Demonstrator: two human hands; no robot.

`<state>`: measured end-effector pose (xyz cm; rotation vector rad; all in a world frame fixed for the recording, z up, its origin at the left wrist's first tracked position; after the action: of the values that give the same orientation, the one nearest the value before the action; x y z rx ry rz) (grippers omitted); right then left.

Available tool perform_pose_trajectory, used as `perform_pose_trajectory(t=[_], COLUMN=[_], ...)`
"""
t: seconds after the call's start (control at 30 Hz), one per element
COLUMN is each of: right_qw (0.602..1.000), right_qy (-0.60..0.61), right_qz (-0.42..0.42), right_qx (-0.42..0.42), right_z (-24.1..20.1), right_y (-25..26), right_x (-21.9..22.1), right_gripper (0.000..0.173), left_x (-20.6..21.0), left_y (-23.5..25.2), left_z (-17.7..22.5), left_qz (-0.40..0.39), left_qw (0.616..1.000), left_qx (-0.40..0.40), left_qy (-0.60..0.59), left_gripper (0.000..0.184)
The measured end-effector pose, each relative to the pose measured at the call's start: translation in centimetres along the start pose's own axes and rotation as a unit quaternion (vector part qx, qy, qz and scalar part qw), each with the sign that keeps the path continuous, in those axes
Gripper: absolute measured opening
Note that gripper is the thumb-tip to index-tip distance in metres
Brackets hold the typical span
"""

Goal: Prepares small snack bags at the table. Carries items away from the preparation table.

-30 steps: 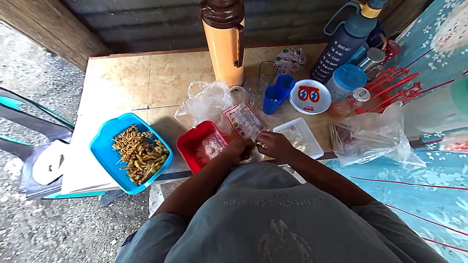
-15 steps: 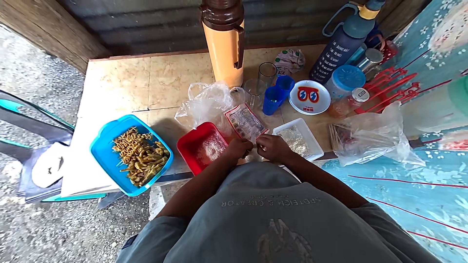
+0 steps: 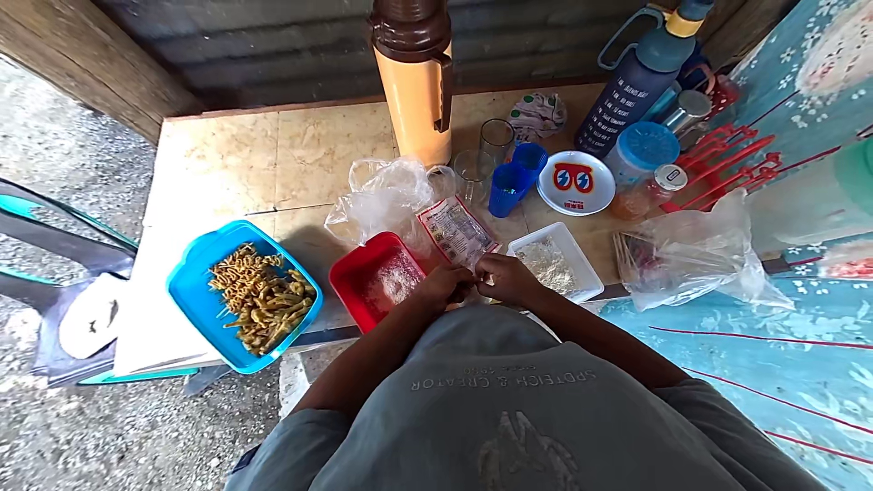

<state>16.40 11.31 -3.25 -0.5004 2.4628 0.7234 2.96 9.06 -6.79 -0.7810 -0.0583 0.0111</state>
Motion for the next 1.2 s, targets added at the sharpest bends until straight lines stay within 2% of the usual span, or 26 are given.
perform_pose_trajectory(t=[0.07, 0.2, 0.27, 0.33, 0.4, 0.47, 0.57, 0.7, 0.77, 0.87, 0.93, 1.0, 1.1, 1.13, 1.17, 1.2], right_qw=[1.0, 0.997, 0.99, 0.975, 0.979, 0.991, 0.986, 0.978, 0.979, 0.991, 0.996, 0.998, 0.985, 0.983, 0.988, 0.996], right_qy=[-0.007, 0.046, 0.112, 0.167, 0.142, 0.071, 0.019, 0.014, -0.003, -0.049, -0.057, -0.013, 0.122, 0.124, 0.093, 0.04], right_qz=[-0.005, -0.046, -0.088, -0.12, -0.099, -0.046, -0.008, -0.012, -0.023, -0.035, -0.046, -0.058, -0.048, -0.039, -0.034, -0.03], right_qx=[-0.022, -0.034, 0.005, 0.081, 0.11, 0.106, 0.165, 0.207, 0.204, 0.119, 0.041, 0.009, 0.11, 0.128, 0.117, 0.07], right_z=[-0.4, 0.0, 0.4, 0.3, 0.0, -0.2, 0.2, 0.5, 0.3, -0.6, -1.1, -0.8, 1.1, 1.3, 1.0, 0.5], right_y=[0.2, 0.8, 0.5, 0.4, 0.6, 1.2, 1.7, 1.7, 1.7, 1.9, 1.9, 2.0, 1.4, 1.2, 1.1, 1.2], right_x=[0.0, -0.2, -0.2, -0.5, -1.0, -1.2, -1.1, -1.1, -1.1, -0.7, -0.5, -0.6, -0.8, -0.8, -0.8, -0.8], right_gripper=[0.007, 0.004, 0.006, 0.009, 0.008, 0.009, 0.011, 0.011, 0.01, 0.009, 0.007, 0.007, 0.006, 0.008, 0.009, 0.011], left_x=[-0.1, -0.2, -0.4, -0.9, -1.4, -1.1, -0.5, -0.4, 0.0, 0.4, 0.3, 0.3, -0.1, -0.2, -0.2, -0.1], left_y=[-0.4, -0.5, -0.2, -0.3, -0.5, -1.6, -2.0, -2.0, -2.3, -2.3, -1.8, -1.4, -0.8, -0.5, -0.4, -0.4], left_z=[0.4, 1.7, 1.4, 1.2, 1.1, 2.0, 3.2, 4.2, 4.5, 4.7, 4.6, 4.5, 4.1, 3.9, 3.7, 3.5], left_qz=[0.002, -0.023, -0.032, -0.005, 0.02, 0.035, 0.08, 0.093, 0.088, 0.073, 0.063, 0.042, -0.007, -0.018, -0.021, -0.02], left_qw=[0.999, 0.982, 0.967, 0.954, 0.957, 0.956, 0.918, 0.873, 0.849, 0.823, 0.834, 0.854, 0.909, 0.929, 0.946, 0.96], left_qx=[0.022, 0.142, 0.176, 0.179, 0.184, 0.225, 0.328, 0.379, 0.401, 0.439, 0.418, 0.382, 0.307, 0.27, 0.233, 0.195], left_qy=[0.022, 0.121, 0.184, 0.239, 0.222, 0.183, 0.21, 0.295, 0.332, 0.352, 0.354, 0.35, 0.283, 0.251, 0.223, 0.199], left_gripper=[0.015, 0.012, 0.012, 0.011, 0.012, 0.01, 0.01, 0.018, 0.016, 0.016, 0.017, 0.016, 0.007, 0.004, 0.007, 0.011])
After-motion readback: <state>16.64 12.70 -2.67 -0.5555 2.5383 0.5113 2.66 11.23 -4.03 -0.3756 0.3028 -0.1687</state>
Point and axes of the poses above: each hand's wrist, its own y-axis towards the middle knuckle, its own x-axis out of the palm, z = x × y, the point moved 6 cm from there along y, towards the middle knuckle, and after that the axes turned 12 degrees about z, right-handed, at the moved point
